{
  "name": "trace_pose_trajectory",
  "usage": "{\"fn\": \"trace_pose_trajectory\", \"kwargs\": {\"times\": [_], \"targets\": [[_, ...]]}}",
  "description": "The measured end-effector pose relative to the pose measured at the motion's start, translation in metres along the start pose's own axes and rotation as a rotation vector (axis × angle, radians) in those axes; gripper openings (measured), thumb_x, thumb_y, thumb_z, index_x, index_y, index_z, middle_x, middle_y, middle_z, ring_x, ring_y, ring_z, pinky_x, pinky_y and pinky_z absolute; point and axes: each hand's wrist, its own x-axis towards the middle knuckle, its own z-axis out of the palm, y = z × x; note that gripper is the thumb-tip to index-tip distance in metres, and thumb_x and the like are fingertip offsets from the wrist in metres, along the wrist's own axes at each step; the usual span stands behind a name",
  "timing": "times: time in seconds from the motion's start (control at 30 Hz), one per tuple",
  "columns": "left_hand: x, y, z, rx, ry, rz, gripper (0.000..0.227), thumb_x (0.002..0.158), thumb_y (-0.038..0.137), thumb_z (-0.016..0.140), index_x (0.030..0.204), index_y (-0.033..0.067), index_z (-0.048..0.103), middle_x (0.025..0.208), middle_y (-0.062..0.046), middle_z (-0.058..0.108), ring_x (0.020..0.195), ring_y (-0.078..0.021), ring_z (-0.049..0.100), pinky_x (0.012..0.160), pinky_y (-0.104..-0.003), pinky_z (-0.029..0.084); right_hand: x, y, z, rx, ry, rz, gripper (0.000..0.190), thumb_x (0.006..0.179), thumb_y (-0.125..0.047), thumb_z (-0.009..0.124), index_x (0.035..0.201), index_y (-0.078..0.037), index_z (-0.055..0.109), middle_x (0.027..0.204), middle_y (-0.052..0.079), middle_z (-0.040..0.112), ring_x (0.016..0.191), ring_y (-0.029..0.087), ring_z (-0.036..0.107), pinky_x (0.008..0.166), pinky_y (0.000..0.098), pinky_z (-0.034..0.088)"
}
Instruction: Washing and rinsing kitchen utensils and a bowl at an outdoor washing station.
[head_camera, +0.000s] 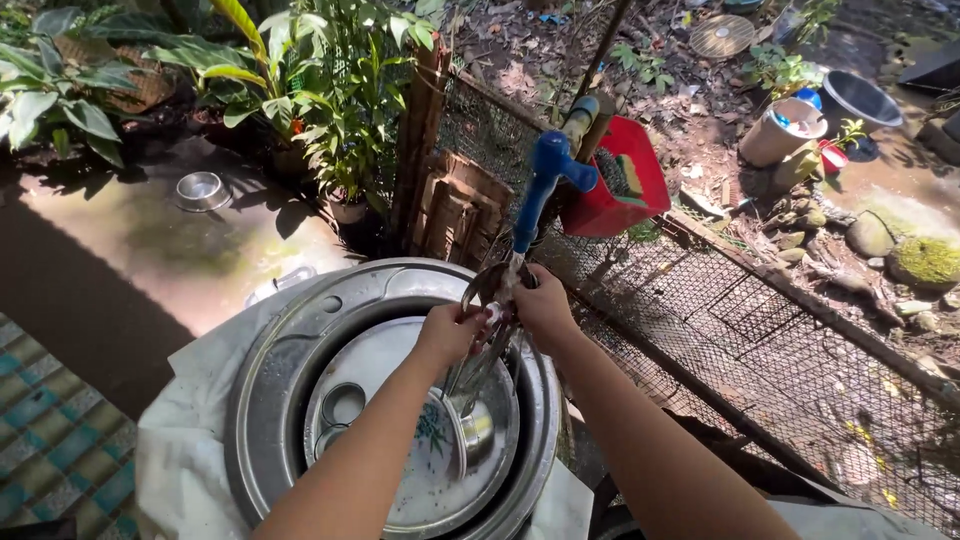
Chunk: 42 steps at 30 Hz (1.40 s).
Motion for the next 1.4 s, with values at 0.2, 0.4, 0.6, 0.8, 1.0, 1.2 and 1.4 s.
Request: {"fn": "trace_pose_trajectory", "kwargs": {"times": [0.2,0.4,0.6,0.8,1.0,1.2,1.4], "targets": [[-0.028,0.022,-0.010,-0.200,0.063,-0.008,0.022,0.094,0.012,0.067,0.111,-0.0006,0.072,0.080,-0.013,0.075,0.061,-0.0166,0.068,0.058,-0.025,0.055,0.000,0.003,0.013,0.020,-0.005,0.059,0.043,0.109,-0.023,0.047,0.143,0.003,0.048,0.097,0.020,0.061,0.075,0.022,0.058,0.071,0.0475,0.052],[-0.048,0.024,-0.017,-0.195,0.024,-0.076,0.017,0.099,0.010,0.061,0.104,-0.0004,0.072,0.077,-0.011,0.072,0.057,-0.0152,0.060,0.051,-0.025,0.050,0.010,0.030,0.023,0.113,-0.059,0.107,0.048,0.105,-0.020,0.053,0.146,0.004,0.047,0.119,0.031,0.062,0.107,0.043,0.066,0.091,0.0625,0.056],[-0.041,0.001,-0.020,-0.020,0.071,-0.023,0.027,0.097,0.029,0.065,0.082,0.0080,0.075,0.053,-0.005,0.059,0.052,-0.0159,0.058,0.054,-0.029,0.048,0.016,0.043,0.029,0.263,0.069,0.156,0.059,0.101,-0.042,0.064,0.138,0.004,0.056,0.110,0.029,0.067,0.099,0.038,0.070,0.090,0.0578,0.058],[-0.029,-0.015,-0.021,0.084,0.127,0.008,0.040,0.093,0.039,0.070,0.064,0.0125,0.073,0.057,-0.009,0.065,0.059,-0.0228,0.063,0.067,-0.034,0.054,0.025,0.056,0.037,0.283,0.100,0.077,0.047,0.079,-0.027,0.090,0.107,0.004,0.068,0.085,0.021,0.071,0.071,0.031,0.072,0.061,0.0459,0.062],[-0.026,-0.016,-0.020,0.152,0.129,0.030,0.049,0.097,0.046,0.063,0.063,0.0120,0.069,0.058,-0.008,0.067,0.063,-0.0256,0.067,0.068,-0.038,0.054,0.029,0.053,0.044,0.032,-0.006,-0.042,0.029,0.071,-0.017,0.095,0.090,-0.006,0.076,0.070,0.013,0.072,0.064,0.023,0.070,0.061,0.0377,0.059],[-0.047,-0.013,-0.037,-0.117,-0.144,0.031,0.017,0.102,0.017,0.058,0.102,0.0015,0.066,0.073,-0.011,0.071,0.055,-0.0158,0.062,0.052,-0.027,0.049,0.023,0.042,0.043,-0.007,0.064,-0.031,0.030,0.072,-0.024,0.094,0.093,-0.009,0.079,0.078,0.012,0.075,0.072,0.022,0.070,0.070,0.0393,0.057],[-0.050,-0.037,-0.046,-0.262,-0.180,0.026,0.016,0.106,0.009,0.051,0.098,0.0000,0.062,0.068,-0.011,0.063,0.047,-0.0142,0.051,0.045,-0.025,0.040,0.019,0.037,0.046,0.052,0.101,-0.142,0.029,0.076,-0.022,0.091,0.094,-0.004,0.077,0.078,0.014,0.074,0.072,0.022,0.069,0.067,0.0398,0.057]]}}
